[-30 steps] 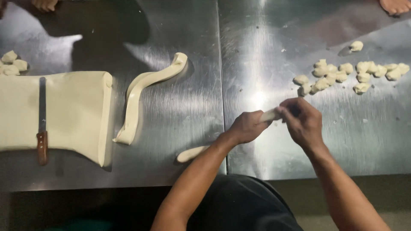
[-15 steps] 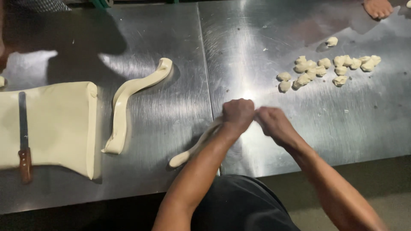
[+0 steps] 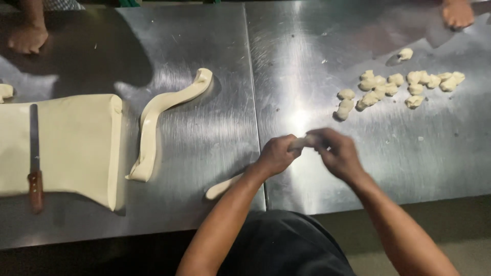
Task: Manually shaping and rolling dough pieces into bread rolls at a bakery production table.
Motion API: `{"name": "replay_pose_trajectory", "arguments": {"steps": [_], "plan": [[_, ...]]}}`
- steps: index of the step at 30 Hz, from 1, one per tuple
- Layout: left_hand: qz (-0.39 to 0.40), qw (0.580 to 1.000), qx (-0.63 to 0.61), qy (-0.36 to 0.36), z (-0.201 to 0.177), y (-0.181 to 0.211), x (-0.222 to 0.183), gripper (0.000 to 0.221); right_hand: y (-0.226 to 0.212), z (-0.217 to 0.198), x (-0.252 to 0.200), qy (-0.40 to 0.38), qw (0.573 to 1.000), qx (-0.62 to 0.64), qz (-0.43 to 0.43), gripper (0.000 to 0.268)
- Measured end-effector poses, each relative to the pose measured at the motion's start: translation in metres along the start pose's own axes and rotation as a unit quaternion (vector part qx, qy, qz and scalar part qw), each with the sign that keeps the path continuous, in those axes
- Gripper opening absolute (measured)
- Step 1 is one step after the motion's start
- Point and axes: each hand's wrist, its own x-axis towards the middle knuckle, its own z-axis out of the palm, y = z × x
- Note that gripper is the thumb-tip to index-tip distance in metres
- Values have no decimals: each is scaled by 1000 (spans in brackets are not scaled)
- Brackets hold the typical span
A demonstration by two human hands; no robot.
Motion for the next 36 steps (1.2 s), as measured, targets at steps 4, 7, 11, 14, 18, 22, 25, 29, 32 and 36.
{"name": "replay_pose_trajectory", "arguments": {"steps": [4,7,11,14,18,22,25,29,32,36], "plan": [[-11,996,81,29,3,26,-5,29,-1,2,2,46,996,35,60,21],[-7,994,99,48,8,55,3,28,-7,-1,6,60,997,48,-25,23],[51,985,154,53,-13,125,12,15,-28,-21,17,133,988,34,-74,27],[51,979,179,85,-19,145,15,14,-36,-27,18,176,984,-8,7,30],[20,957,281,74,3,97,42,12,31,2,35,127,987,90,41,32],[-10,939,343,31,5,-14,66,17,9,17,-4,-67,961,173,204,33],[-286,914,286,-4,-24,-47,69,20,4,23,-21,-332,903,229,146,29],[-64,974,214,41,-20,-15,37,69,-7,14,7,14,969,-128,-213,24],[100,991,77,54,-30,14,29,80,-20,8,19,51,979,-112,-165,25],[20,991,-119,62,-25,40,17,28,-21,-25,24,86,991,19,-98,13]]}}
